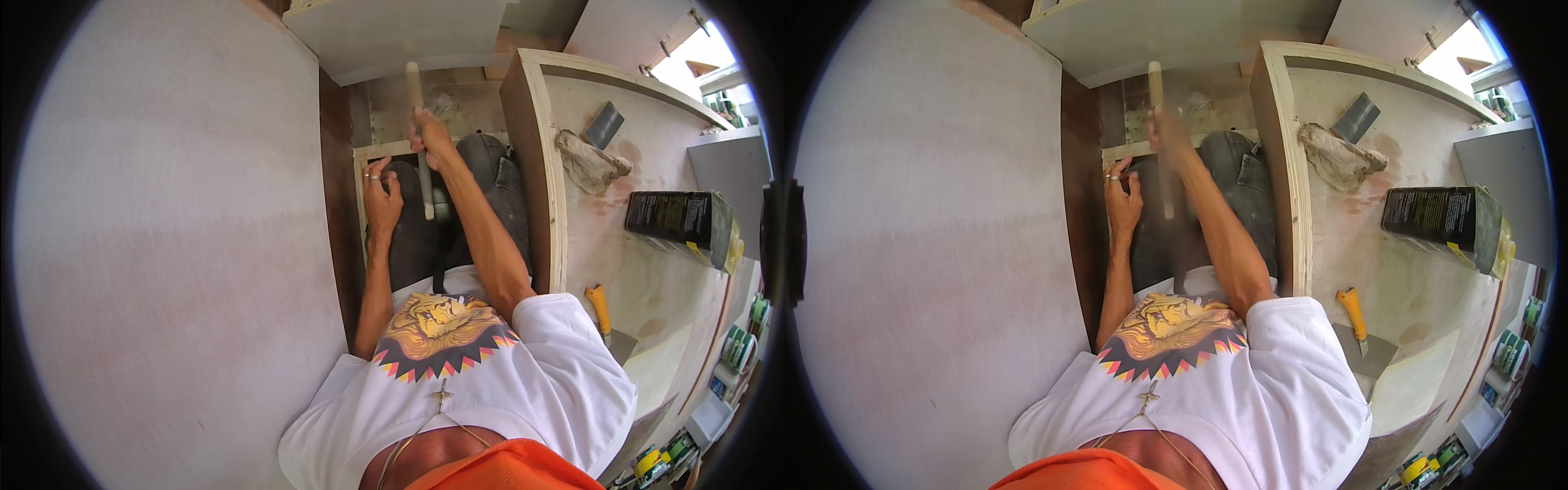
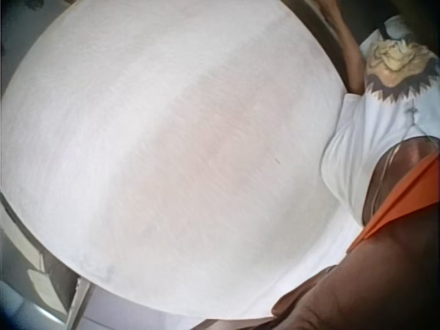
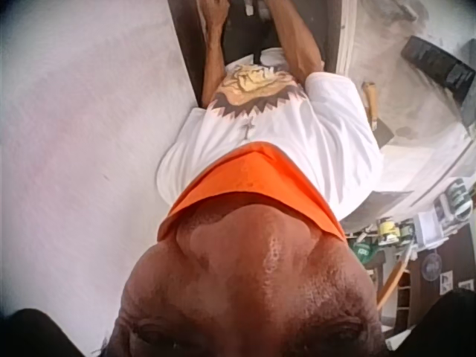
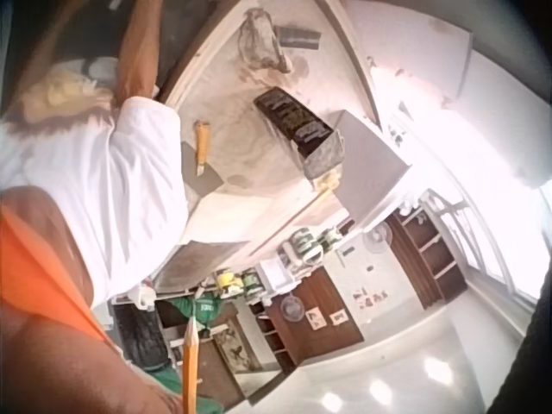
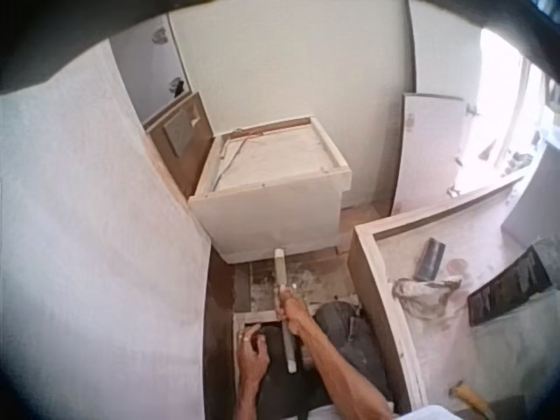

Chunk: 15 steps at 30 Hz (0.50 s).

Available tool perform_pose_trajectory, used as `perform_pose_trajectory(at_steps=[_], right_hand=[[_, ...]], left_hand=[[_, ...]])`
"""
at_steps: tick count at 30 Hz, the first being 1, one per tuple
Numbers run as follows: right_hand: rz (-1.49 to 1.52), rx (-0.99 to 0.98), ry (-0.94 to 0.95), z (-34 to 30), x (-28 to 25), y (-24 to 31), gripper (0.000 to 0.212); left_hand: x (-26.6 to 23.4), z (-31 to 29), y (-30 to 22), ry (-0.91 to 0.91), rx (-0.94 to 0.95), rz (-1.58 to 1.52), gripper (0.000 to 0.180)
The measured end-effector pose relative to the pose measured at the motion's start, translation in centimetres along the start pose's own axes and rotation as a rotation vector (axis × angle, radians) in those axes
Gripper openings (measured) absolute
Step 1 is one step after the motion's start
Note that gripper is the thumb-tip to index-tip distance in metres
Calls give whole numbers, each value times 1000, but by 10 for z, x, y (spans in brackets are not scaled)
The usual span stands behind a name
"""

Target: The person places a white ceramic sink into a countertop cutout, then uses a hammer to tap the sink rim and secure it in place. The person adjusts the sink position and continues hammering around the edges to fit it.

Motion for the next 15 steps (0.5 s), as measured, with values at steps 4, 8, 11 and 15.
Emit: perform_pose_trajectory(at_steps=[4,8,11,15], right_hand=[[12,60,10,0,-3,9,22],[24,51,17,-13,-17,3,22],[54,1,-33,0,-32,32,25],[29,35,-49,-14,-38,35,27]], left_hand=[[-7,-2,31,64,-163,-17,32],[-17,-2,46,83,-175,57,34],[-14,6,47,89,-110,91,33],[-11,5,62,76,-225,88,31]])
Point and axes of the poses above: each hand's wrist, its own z-axis towards the middle knuckle, its own x-axis out of the palm, y = z × x, the point moved 6 cm from there along z, towards the middle knuckle, and after that the axes turned 13 degrees about -z, right-handed, at the moved point
